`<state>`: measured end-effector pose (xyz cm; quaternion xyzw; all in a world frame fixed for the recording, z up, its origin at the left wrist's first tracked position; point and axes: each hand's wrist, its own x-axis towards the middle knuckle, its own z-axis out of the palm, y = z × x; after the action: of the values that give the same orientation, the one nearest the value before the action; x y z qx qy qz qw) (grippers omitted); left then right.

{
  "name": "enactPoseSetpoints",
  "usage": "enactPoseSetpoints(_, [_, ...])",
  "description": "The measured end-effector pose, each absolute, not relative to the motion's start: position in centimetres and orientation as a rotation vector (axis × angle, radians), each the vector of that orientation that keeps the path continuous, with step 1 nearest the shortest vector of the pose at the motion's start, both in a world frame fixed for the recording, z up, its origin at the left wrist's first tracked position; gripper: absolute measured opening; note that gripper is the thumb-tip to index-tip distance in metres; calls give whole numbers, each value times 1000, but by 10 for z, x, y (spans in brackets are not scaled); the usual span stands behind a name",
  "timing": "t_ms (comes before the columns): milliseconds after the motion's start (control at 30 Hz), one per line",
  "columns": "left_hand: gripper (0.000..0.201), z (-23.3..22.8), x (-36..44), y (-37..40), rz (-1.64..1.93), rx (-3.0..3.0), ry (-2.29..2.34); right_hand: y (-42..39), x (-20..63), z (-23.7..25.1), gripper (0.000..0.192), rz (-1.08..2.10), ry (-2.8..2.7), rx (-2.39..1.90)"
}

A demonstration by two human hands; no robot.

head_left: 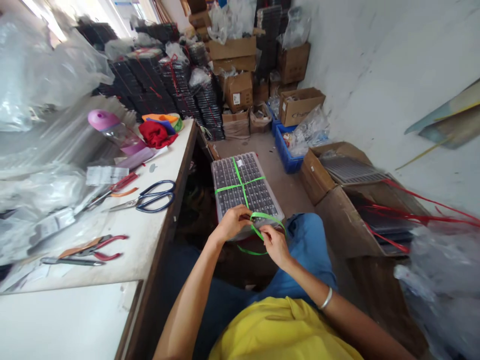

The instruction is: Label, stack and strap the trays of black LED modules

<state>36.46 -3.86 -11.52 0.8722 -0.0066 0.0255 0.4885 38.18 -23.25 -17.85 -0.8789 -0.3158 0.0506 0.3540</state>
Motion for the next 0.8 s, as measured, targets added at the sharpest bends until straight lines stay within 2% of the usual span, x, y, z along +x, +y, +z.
enactPoseSetpoints(233, [3,-127,364,-47,207,2076,50,-233,384,-166,29,18,-1156,-2072])
enactPoseSetpoints(400, [7,-123,363,-51,216,2117,12,-227,391,-156,24,-47,-1294,-2031])
enactPoseSetpoints(667, [18,-115,355,-54,245,2204,-84,-213,385,-142,21,-213,-956,-2104])
enactPoseSetpoints(800, [22,-118,349,-55,267,2216,-115,-204,383,-138,21,-195,-771,-2217])
